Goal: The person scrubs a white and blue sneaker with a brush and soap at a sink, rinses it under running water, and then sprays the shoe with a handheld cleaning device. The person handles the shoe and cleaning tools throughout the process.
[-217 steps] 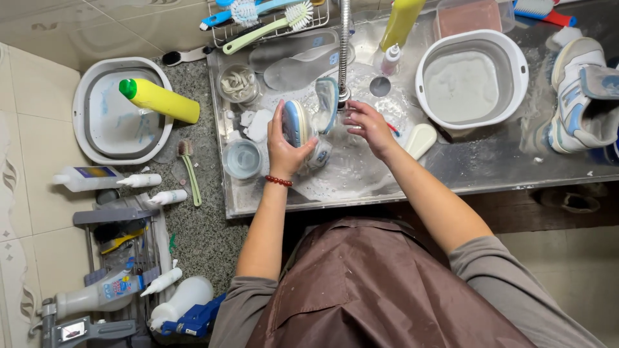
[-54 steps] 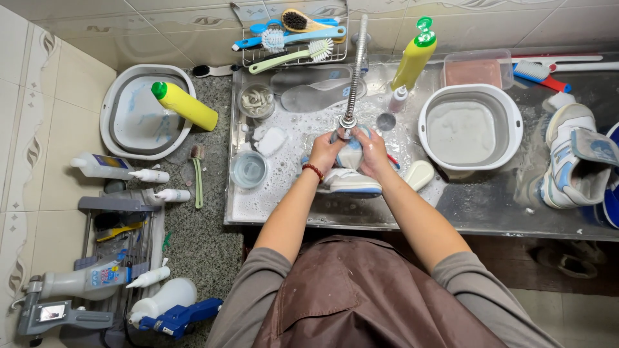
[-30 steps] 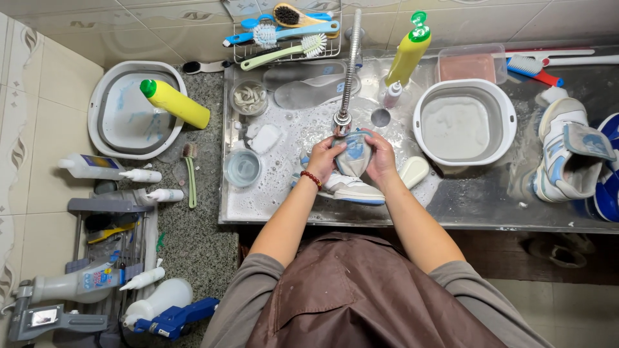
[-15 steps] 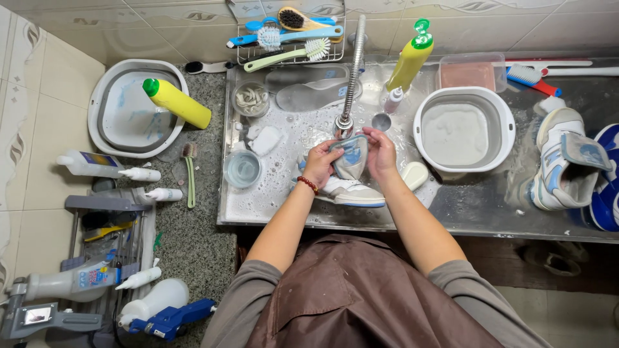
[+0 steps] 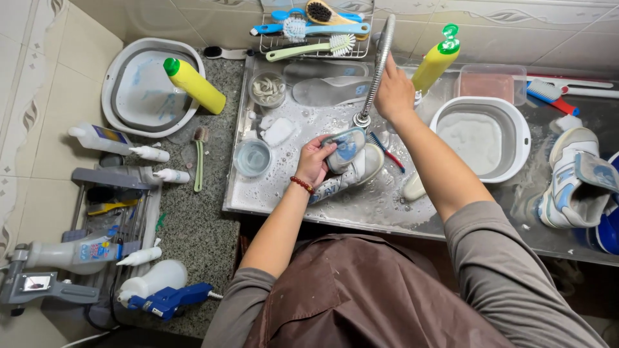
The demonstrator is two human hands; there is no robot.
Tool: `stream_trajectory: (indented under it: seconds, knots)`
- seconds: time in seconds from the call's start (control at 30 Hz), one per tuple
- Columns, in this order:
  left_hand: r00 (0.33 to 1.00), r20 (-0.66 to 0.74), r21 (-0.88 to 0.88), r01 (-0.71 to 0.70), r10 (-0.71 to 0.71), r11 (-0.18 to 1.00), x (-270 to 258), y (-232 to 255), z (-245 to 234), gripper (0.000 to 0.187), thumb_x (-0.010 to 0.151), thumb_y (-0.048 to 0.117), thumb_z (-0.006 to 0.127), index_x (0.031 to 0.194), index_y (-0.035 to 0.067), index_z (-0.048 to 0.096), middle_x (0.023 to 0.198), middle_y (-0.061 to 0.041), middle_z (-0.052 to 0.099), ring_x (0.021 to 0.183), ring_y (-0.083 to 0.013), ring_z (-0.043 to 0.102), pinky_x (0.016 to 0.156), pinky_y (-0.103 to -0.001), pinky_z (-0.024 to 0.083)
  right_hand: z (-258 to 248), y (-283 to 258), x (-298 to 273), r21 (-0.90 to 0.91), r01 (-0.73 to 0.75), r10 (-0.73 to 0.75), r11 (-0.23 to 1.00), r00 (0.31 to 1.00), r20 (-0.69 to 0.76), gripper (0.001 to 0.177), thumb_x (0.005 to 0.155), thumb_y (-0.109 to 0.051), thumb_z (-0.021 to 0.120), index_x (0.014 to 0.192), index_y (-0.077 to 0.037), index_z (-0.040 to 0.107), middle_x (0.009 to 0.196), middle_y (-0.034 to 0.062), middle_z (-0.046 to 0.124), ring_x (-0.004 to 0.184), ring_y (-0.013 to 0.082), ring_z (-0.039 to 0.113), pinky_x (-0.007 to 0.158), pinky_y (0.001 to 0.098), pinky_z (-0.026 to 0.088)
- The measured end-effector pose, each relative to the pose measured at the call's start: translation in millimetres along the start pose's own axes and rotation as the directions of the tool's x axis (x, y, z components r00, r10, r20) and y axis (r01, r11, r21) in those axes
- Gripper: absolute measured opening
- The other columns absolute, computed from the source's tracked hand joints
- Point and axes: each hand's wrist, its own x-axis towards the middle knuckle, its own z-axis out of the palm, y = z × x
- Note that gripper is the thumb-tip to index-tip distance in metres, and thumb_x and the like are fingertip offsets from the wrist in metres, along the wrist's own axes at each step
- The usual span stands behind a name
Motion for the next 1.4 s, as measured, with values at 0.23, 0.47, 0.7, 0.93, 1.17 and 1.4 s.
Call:
stream_trajectory:
  seconds: [0.23, 0.47, 0.7, 0.93, 1.17, 1.4]
  knots:
    - [1.000, -0.003, 0.033, -0.020, 0.021, 0.999, -5, 22, 21, 0.027, 0.094, -0.007, 0.067, 0.121, -0.005, 0.066, 0.113, -0.016, 0.072, 0.101, -0.0220, 0.072, 0.094, -0.037, 0.060, 16, 4, 2, -0.031, 0.021, -0.024, 0.999, 0.995, -0.095, 0.055, 0.096, -0.011, 0.058, 0.149, 0.000, 0.047, 0.159, 0.0197, 0.036, 0.103, 0.0393, 0.060, 0.077, 0.0493, 0.056]
    - [0.999, 0.037, 0.127, -0.003, -0.002, 0.992, -19, 39, 42, 0.026, 0.093, -0.007, 0.068, 0.119, -0.004, 0.068, 0.111, -0.014, 0.074, 0.099, -0.0199, 0.072, 0.091, -0.036, 0.061, 43, 20, 10, -0.283, 0.012, -0.028, 0.959, 0.998, -0.053, 0.055, 0.095, -0.013, 0.060, 0.146, 0.002, 0.047, 0.142, 0.0207, 0.050, 0.098, 0.0377, 0.066, 0.066, 0.0451, 0.058]
    - [0.994, 0.089, 0.102, -0.074, 0.065, 0.992, -29, 50, 52, 0.023, 0.095, -0.008, 0.069, 0.117, -0.002, 0.069, 0.109, -0.012, 0.073, 0.098, -0.0170, 0.071, 0.087, -0.031, 0.059, 58, 50, 14, -0.264, -0.191, 0.221, 0.945, 0.971, 0.089, 0.049, 0.091, -0.012, 0.063, 0.136, 0.005, 0.058, 0.139, 0.0259, 0.061, 0.096, 0.0377, 0.070, 0.077, 0.0458, 0.057]
    - [0.993, 0.074, 0.042, -0.095, 0.092, 0.995, -31, 43, 46, 0.024, 0.093, -0.008, 0.068, 0.116, -0.001, 0.068, 0.109, -0.011, 0.074, 0.099, -0.0163, 0.071, 0.090, -0.030, 0.059, 35, 25, -39, 0.060, -0.329, 0.307, 0.942, 0.922, 0.238, 0.064, 0.091, -0.017, 0.067, 0.151, -0.007, 0.047, 0.156, 0.0151, 0.047, 0.132, 0.0417, 0.055, 0.106, 0.0508, 0.047]
    - [0.991, 0.114, 0.038, -0.071, 0.066, 0.997, -45, 34, 47, 0.022, 0.095, -0.008, 0.067, 0.116, -0.001, 0.068, 0.108, -0.010, 0.073, 0.098, -0.0158, 0.070, 0.091, -0.030, 0.057, 51, 46, -8, 0.132, -0.112, 0.100, 0.985, 0.991, 0.093, 0.099, 0.082, -0.016, 0.077, 0.161, -0.001, 0.019, 0.168, 0.0180, 0.018, 0.153, 0.0398, 0.024, 0.118, 0.0466, 0.027]
    - [0.994, 0.088, -0.017, -0.057, 0.058, 0.998, -48, 17, 53, 0.021, 0.095, -0.008, 0.066, 0.114, 0.000, 0.067, 0.107, -0.009, 0.073, 0.097, -0.0150, 0.070, 0.089, -0.029, 0.057, -20, 1, -37, 0.366, -0.422, 0.293, 0.830, 0.887, 0.358, 0.098, 0.085, -0.011, 0.067, 0.172, -0.014, 0.022, 0.162, 0.0206, 0.044, 0.150, 0.0356, 0.044, 0.125, 0.0386, 0.037]
